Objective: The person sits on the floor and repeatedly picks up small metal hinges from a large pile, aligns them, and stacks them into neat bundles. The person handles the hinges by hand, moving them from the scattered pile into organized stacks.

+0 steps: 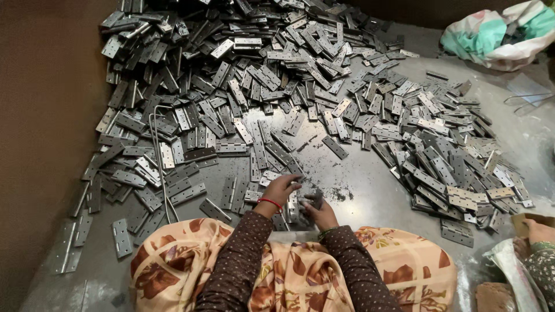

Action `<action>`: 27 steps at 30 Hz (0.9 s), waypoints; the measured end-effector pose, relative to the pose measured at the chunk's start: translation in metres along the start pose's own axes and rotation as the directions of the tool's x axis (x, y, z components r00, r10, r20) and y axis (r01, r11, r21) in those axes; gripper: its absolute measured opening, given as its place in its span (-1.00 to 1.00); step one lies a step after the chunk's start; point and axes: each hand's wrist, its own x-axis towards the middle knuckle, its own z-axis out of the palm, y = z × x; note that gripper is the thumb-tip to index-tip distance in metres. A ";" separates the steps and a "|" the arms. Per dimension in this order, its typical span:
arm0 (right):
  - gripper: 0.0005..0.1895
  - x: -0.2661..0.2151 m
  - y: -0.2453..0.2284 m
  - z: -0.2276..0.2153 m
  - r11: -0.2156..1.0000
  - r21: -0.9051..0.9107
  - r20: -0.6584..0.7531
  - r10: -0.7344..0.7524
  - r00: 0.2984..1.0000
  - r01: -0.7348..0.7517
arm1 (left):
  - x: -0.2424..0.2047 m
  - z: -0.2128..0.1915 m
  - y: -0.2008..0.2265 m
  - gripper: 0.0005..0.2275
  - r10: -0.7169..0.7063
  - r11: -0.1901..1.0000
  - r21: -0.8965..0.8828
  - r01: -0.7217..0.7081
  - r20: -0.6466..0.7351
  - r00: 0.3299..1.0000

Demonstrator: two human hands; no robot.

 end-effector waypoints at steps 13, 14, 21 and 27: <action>-0.60 0.004 -0.012 -0.018 0.822 0.552 -0.300 0.353 0.886 -0.140 | 0.006 0.002 -0.035 -0.88 0.330 0.488 0.849 -0.205 0.038 0.943; -0.61 0.004 -0.012 -0.018 0.831 0.539 -0.297 0.341 0.892 -0.138 | 0.006 -0.002 -0.031 -0.89 0.333 0.588 0.793 -0.157 -0.060 0.941; -0.63 0.001 -0.017 -0.007 0.847 0.515 -0.249 0.294 0.923 -0.131 | 0.010 -0.027 -0.026 -0.92 -0.048 0.878 0.409 0.248 -0.440 0.897; -0.53 -0.002 -0.027 0.002 0.924 0.375 -0.227 0.164 0.960 -0.069 | 0.019 -0.014 -0.038 -0.79 -0.170 0.985 -0.007 0.174 -0.256 0.952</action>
